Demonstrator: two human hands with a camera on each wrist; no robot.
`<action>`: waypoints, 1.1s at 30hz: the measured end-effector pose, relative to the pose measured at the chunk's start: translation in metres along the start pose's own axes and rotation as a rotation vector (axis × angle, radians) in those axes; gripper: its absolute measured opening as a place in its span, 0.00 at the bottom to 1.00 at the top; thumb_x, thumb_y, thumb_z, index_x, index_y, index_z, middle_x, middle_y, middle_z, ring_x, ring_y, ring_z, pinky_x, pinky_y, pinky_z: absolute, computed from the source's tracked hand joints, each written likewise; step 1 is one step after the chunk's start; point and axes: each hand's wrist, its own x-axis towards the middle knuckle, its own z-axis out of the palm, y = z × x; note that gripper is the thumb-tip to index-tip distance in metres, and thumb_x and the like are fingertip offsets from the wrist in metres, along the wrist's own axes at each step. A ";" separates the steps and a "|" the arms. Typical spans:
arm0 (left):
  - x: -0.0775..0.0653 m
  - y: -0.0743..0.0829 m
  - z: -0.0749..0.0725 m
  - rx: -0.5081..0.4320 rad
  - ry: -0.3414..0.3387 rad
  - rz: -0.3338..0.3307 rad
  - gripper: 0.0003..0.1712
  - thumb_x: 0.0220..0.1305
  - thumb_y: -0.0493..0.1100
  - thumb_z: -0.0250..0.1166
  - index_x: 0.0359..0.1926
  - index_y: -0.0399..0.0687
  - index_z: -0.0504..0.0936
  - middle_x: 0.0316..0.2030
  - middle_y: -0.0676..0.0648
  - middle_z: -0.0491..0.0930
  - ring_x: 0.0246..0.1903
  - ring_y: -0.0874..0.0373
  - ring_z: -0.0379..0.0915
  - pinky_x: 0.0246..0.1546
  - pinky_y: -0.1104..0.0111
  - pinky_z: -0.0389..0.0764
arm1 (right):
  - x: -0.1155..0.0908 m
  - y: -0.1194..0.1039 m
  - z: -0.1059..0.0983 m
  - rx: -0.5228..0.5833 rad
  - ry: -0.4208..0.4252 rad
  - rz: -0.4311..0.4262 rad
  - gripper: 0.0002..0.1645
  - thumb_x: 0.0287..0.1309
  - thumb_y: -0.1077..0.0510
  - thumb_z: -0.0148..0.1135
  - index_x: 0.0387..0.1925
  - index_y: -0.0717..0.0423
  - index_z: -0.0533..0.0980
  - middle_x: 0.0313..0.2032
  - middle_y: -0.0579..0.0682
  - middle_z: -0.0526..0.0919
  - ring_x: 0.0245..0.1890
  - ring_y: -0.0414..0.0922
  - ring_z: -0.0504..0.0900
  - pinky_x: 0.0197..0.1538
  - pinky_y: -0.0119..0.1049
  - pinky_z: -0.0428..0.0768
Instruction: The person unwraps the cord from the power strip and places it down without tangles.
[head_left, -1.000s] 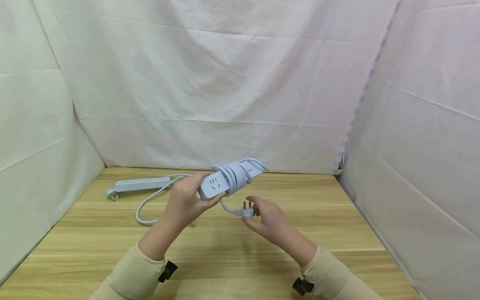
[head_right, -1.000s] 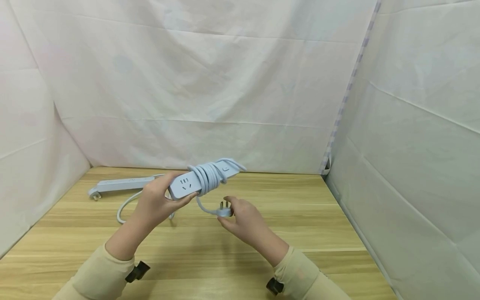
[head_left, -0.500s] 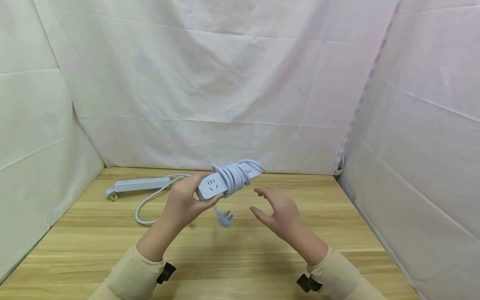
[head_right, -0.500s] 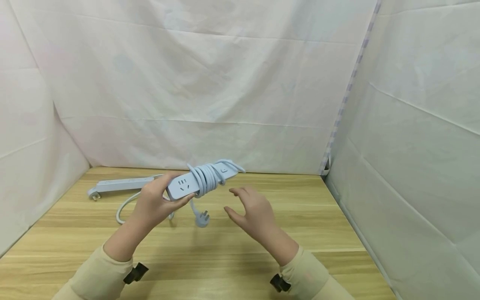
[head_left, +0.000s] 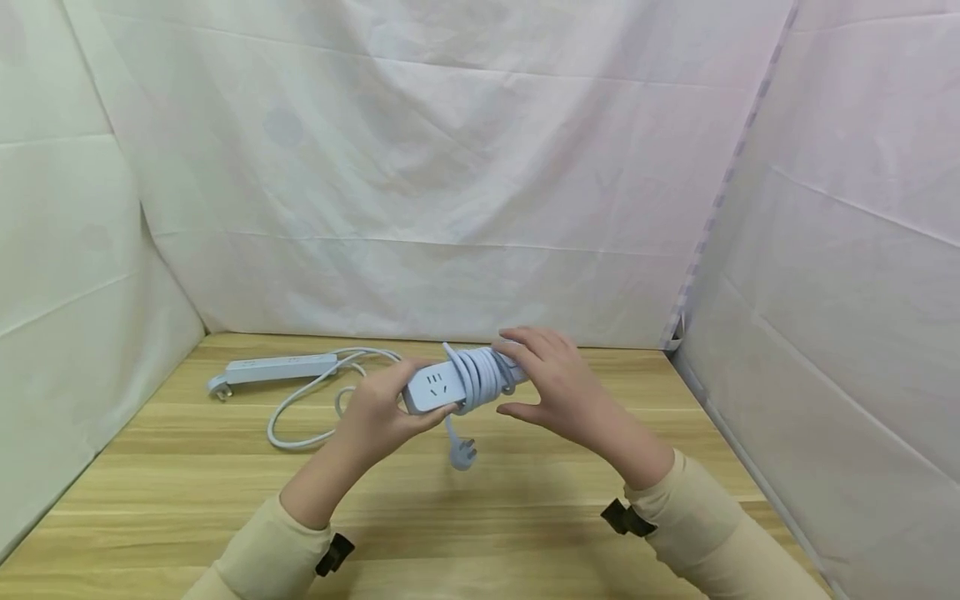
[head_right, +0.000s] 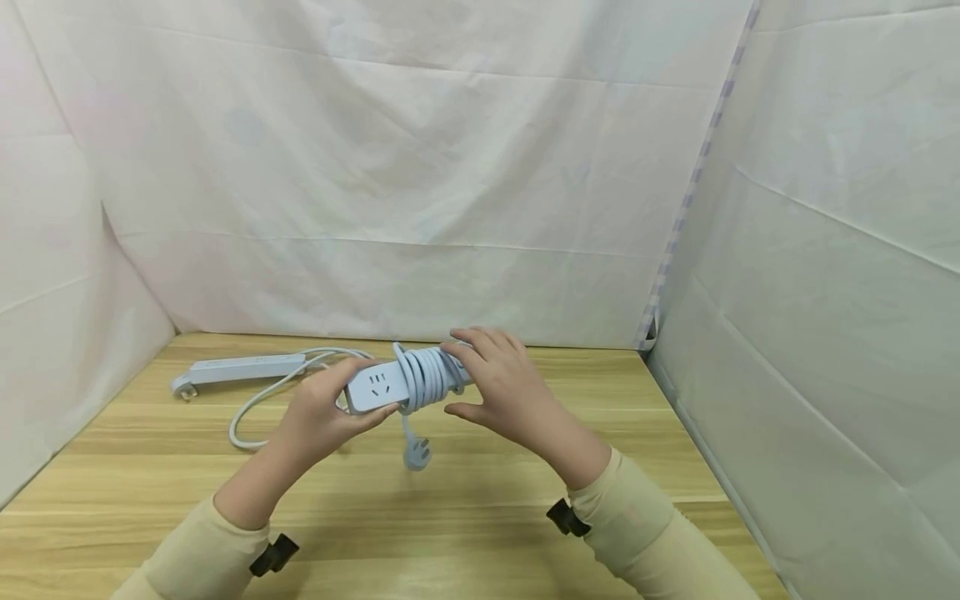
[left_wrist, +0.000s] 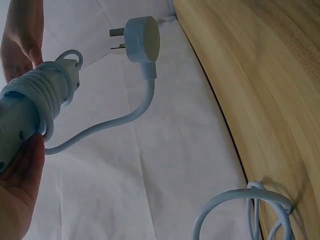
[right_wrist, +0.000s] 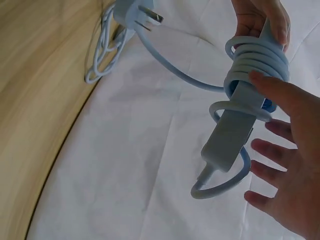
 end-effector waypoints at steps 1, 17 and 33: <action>0.000 0.000 0.001 -0.010 0.000 0.008 0.31 0.39 0.43 0.81 0.44 0.35 0.79 0.36 0.44 0.83 0.27 0.59 0.76 0.22 0.68 0.74 | 0.002 0.001 -0.001 -0.008 -0.027 0.005 0.49 0.38 0.47 0.82 0.61 0.59 0.71 0.61 0.56 0.72 0.62 0.55 0.69 0.60 0.55 0.66; 0.001 0.007 0.000 -0.059 -0.099 0.007 0.33 0.42 0.43 0.81 0.49 0.38 0.78 0.39 0.47 0.83 0.30 0.62 0.76 0.27 0.70 0.76 | 0.005 -0.002 -0.002 -0.035 -0.033 -0.063 0.35 0.40 0.55 0.80 0.52 0.58 0.76 0.42 0.50 0.83 0.43 0.48 0.81 0.47 0.46 0.78; 0.007 0.009 0.003 0.225 -0.296 -0.015 0.28 0.48 0.48 0.75 0.49 0.40 0.78 0.35 0.50 0.81 0.28 0.61 0.74 0.25 0.67 0.75 | 0.003 -0.007 0.009 -0.227 -0.015 -0.065 0.31 0.36 0.53 0.80 0.46 0.57 0.79 0.39 0.49 0.84 0.37 0.49 0.82 0.37 0.42 0.81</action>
